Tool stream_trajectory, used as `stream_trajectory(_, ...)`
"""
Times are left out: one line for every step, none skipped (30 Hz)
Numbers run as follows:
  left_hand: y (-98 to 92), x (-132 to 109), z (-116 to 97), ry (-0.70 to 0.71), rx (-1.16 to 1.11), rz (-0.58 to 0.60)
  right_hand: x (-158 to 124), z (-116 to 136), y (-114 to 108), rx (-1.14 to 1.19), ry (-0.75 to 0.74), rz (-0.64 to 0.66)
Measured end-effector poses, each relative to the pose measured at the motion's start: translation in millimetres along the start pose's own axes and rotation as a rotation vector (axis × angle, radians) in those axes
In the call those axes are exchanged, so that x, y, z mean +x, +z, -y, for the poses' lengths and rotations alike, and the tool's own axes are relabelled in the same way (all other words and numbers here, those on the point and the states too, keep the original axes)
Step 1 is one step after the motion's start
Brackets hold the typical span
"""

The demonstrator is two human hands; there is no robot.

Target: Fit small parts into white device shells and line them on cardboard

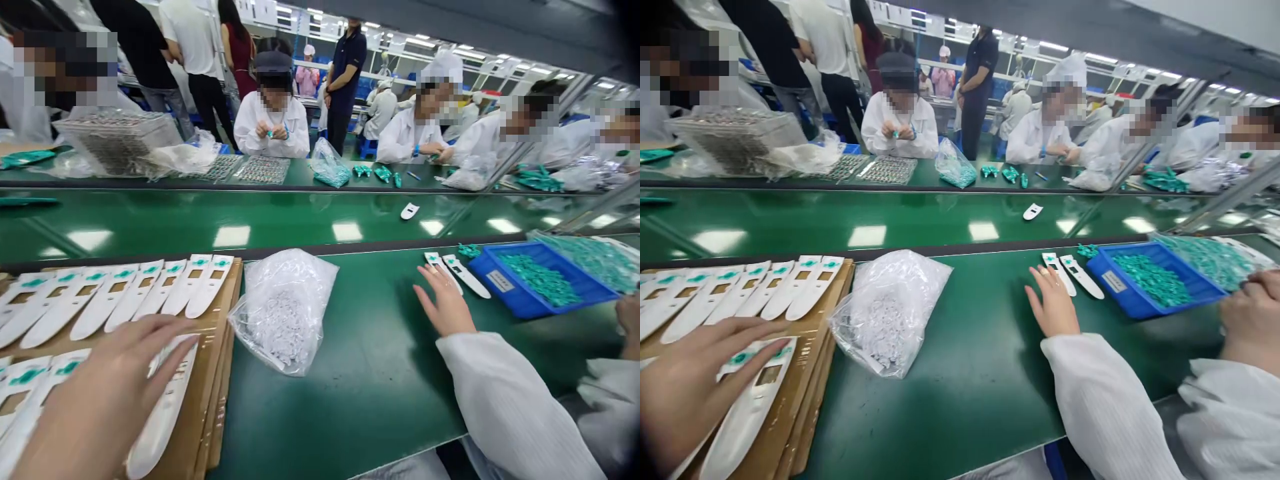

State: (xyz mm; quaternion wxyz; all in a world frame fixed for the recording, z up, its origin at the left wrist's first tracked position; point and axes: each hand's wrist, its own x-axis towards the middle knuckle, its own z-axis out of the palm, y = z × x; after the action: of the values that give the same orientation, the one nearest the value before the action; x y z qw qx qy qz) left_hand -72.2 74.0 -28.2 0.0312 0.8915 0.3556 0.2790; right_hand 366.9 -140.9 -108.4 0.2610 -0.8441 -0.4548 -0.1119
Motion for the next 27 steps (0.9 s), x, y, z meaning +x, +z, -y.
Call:
stream_trajectory(7.9,1.4,-16.3,0.09,-0.013,-0.004,9.0,-15.1,2.5,-0.051,0.042,0.003)
stream_trajectory(17.2,3.8,-34.0,0.183,-0.047,0.028,15.9,-26.3,5.3,-0.093,0.075,0.014)
stream_trajectory(27.5,7.1,-51.6,0.251,-0.071,0.078,20.2,-33.3,8.3,-0.125,0.098,0.032)
stream_trajectory(38.1,10.9,-67.5,0.268,-0.06,0.128,21.7,-36.1,11.3,-0.147,0.108,0.057)
stream_trajectory(48.3,14.9,-80.5,0.272,-0.036,0.178,20.2,-35.2,13.8,-0.159,0.103,0.086)
stream_trajectory(57.4,18.5,-89.9,0.255,-0.002,0.22,15.7,-30.9,15.6,-0.162,0.084,0.116)
stream_trajectory(64.7,21.3,-95.5,0.235,0.025,0.254,8.6,-23.8,16.4,-0.159,0.056,0.146)
stream_trajectory(70.0,23.3,-97.6,0.222,0.032,0.278,-0.4,-14.6,15.8,-0.151,0.022,0.174)
stream_trajectory(73.2,24.1,-97.0,0.211,0.02,0.289,-10.6,-4.0,14.0,-0.142,-0.012,0.197)
stream_trajectory(74.6,24.2,-94.5,0.204,-0.009,0.289,-20.8,7.4,11.2,-0.131,-0.043,0.217)
stream_trajectory(74.8,23.6,-91.1,0.197,-0.044,0.279,-30.1,18.9,7.5,-0.12,-0.069,0.232)
stream_trajectory(74.1,22.6,-87.5,0.191,-0.078,0.265,-37.6,29.9,3.6,-0.108,-0.088,0.244)
stream_trajectory(73.3,21.5,-84.3,0.183,-0.105,0.245,-42.6,39.9,-0.1,-0.096,-0.1,0.251)
stream_trajectory(72.6,20.5,-82.0,0.173,-0.124,0.223,-44.9,48.3,-2.9,-0.082,-0.106,0.251)
stream_trajectory(72.2,19.6,-80.7,0.162,-0.134,0.208,-44.5,54.9,-4.3,-0.068,-0.107,0.242)
stream_trajectory(72.1,19.0,-80.5,0.15,-0.136,0.199,-41.9,59.7,-4.2,-0.053,-0.103,0.227)
stream_trajectory(72.4,18.6,-81.4,0.136,-0.131,0.201,-37.7,62.8,-2.2,-0.038,-0.096,0.208)
stream_trajectory(72.7,18.4,-82.9,0.122,-0.125,0.219,-32.6,64.5,1.2,-0.021,-0.088,0.189)
stream_trajectory(73.0,18.5,-84.9,0.107,-0.119,0.25,-27.5,65.3,5.9,-0.003,-0.078,0.176)
stream_trajectory(73.1,18.7,-86.9,0.093,-0.116,0.289,-23.2,65.4,11.1,0.016,-0.067,0.168)
stream_trajectory(72.9,19.1,-88.7,0.081,-0.117,0.322,-20.2,65.4,16.2,0.038,-0.058,0.166)
stream_trajectory(72.5,19.4,-90.0,0.072,-0.118,0.348,-18.9,65.3,20.5,0.064,-0.05,0.168)
stream_trajectory(71.7,19.5,-90.6,0.062,-0.128,0.359,-19.4,65.6,23.4,0.095,-0.045,0.171)
stream_trajectory(70.8,19.4,-90.5,0.049,-0.149,0.352,-21.6,66.2,24.5,0.131,-0.045,0.177)
stream_trajectory(69.9,19.1,-89.9,0.036,-0.184,0.333,-25.3,67.4,23.8,0.173,-0.05,0.183)
stream_trajectory(69.0,18.5,-88.8,0.025,-0.228,0.312,-30.2,69.3,21.4,0.217,-0.056,0.191)
stream_trajectory(68.4,17.7,-87.5,0.015,-0.276,0.286,-35.8,72.0,17.5,0.263,-0.062,0.198)
